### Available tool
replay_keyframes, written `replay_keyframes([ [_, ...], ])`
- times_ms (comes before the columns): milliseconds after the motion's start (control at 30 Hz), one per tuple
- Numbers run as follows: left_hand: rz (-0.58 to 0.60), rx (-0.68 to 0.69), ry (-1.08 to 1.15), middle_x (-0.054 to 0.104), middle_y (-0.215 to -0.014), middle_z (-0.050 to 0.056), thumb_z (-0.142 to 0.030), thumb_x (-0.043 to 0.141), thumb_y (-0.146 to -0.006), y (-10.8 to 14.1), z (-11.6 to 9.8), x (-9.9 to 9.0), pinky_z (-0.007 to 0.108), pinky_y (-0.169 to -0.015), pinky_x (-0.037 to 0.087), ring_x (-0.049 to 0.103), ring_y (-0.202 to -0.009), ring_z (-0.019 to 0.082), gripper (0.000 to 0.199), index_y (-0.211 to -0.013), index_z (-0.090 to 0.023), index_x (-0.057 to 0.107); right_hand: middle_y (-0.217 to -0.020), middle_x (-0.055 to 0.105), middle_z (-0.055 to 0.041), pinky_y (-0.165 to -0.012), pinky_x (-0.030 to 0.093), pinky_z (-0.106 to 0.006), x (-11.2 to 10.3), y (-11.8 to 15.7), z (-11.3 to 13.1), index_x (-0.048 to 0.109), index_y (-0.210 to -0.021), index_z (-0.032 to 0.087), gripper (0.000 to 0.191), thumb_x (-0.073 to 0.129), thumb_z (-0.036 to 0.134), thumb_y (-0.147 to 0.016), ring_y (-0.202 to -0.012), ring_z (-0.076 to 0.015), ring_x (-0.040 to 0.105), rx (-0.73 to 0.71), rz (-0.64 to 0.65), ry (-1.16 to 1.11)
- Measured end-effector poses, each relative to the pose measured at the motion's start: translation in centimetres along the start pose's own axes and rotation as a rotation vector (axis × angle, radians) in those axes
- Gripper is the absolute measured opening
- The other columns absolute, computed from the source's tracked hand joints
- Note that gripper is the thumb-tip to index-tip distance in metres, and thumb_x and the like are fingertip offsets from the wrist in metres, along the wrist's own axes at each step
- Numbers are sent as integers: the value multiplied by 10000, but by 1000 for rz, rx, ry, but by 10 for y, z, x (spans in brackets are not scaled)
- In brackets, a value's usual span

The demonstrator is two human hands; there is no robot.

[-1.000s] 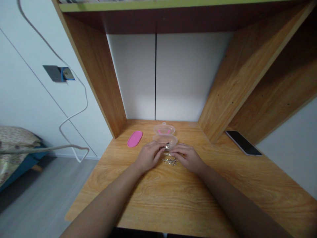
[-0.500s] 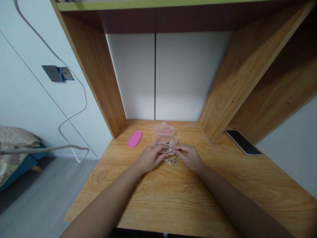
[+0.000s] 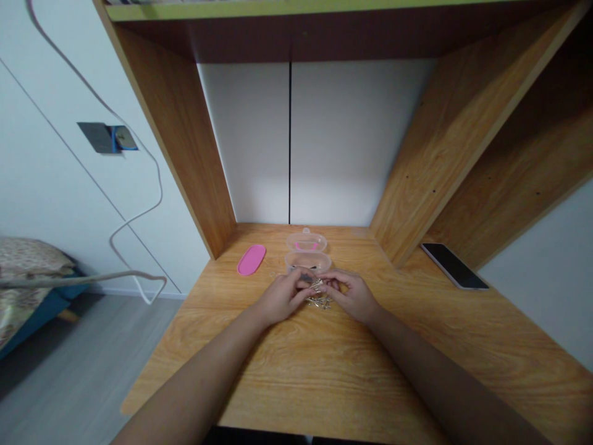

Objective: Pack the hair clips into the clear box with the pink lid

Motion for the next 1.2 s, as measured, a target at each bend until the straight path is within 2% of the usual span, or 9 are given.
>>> replay_keyframes([
  [167, 25, -35, 7, 791, -940, 47, -404, 583, -980, -1, 0, 2, 259, -767, 512, 742, -832, 168, 238, -1100, -200, 557, -883, 752, -67, -639, 515, -284, -2, -1, 5, 773, -1010, 207, 218, 656, 374, -932, -678, -165, 633, -66, -8, 71],
  [300, -14, 7, -196, 739, -774, 30, -423, 596, -960, -3, -6, -4, 246, -678, 463, 660, -692, 146, 270, -883, -181, 688, -882, 748, -74, -621, 510, -291, -4, -1, 8, 764, -1031, 210, 218, 634, 365, -949, -668, -169, 624, -86, -41, 84],
  [433, -85, 117, -298, 710, -797, 57, -375, 630, -933, -3, -11, -10, 272, -741, 465, 633, -778, 170, 255, -807, -177, 730, -878, 746, -72, -629, 513, -304, -8, -1, 9, 760, -1035, 214, 194, 649, 344, -944, -671, -175, 627, -87, -88, 81],
  [533, -94, 133, -286, 710, -797, 69, -360, 623, -938, -3, -9, -10, 284, -766, 467, 628, -798, 176, 265, -798, -176, 753, -886, 746, -70, -639, 517, -306, -9, -1, 7, 759, -1052, 214, 198, 655, 340, -941, -683, -177, 634, -88, -103, 66],
  [800, -150, -46, -65, 700, -725, 67, -396, 620, -931, -3, -2, -9, 258, -687, 444, 610, -704, 156, 361, -714, -153, 776, -1044, 754, -91, -786, 559, -335, -9, 0, 3, 686, -1221, 207, 307, 557, 361, -989, -905, -220, 707, -33, -83, 3],
  [933, -181, -95, 34, 693, -695, 67, -412, 635, -915, -3, -1, -12, 255, -674, 429, 599, -676, 150, 404, -642, -136, 748, -1006, 749, -80, -834, 540, -339, -11, -1, 6, 687, -1152, 209, 282, 471, 340, -1027, -922, -213, 702, -44, -71, 45],
  [1033, -159, -109, 44, 657, -643, 54, -419, 633, -909, -2, -1, -11, 243, -606, 388, 552, -611, 128, 424, -617, -129, 735, -945, 735, -64, -817, 519, -328, -12, -2, 5, 673, -1107, 215, 260, 451, 330, -1033, -879, -204, 686, -49, -44, 101],
  [1200, -82, -30, -32, 580, -571, 26, -425, 641, -898, 0, -4, -5, 234, -539, 314, 457, -550, 101, 394, -676, -125, 769, -830, 677, -43, -725, 455, -299, -11, -3, 6, 637, -911, 214, 276, 430, 346, -1036, -783, -195, 630, -39, 46, 228],
])
Point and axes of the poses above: each hand's wrist, its own y-axis away from the middle knuckle, its own x-axis out of the palm, z = x × y, the point moved 3 cm from there along -y, towards the middle knuckle
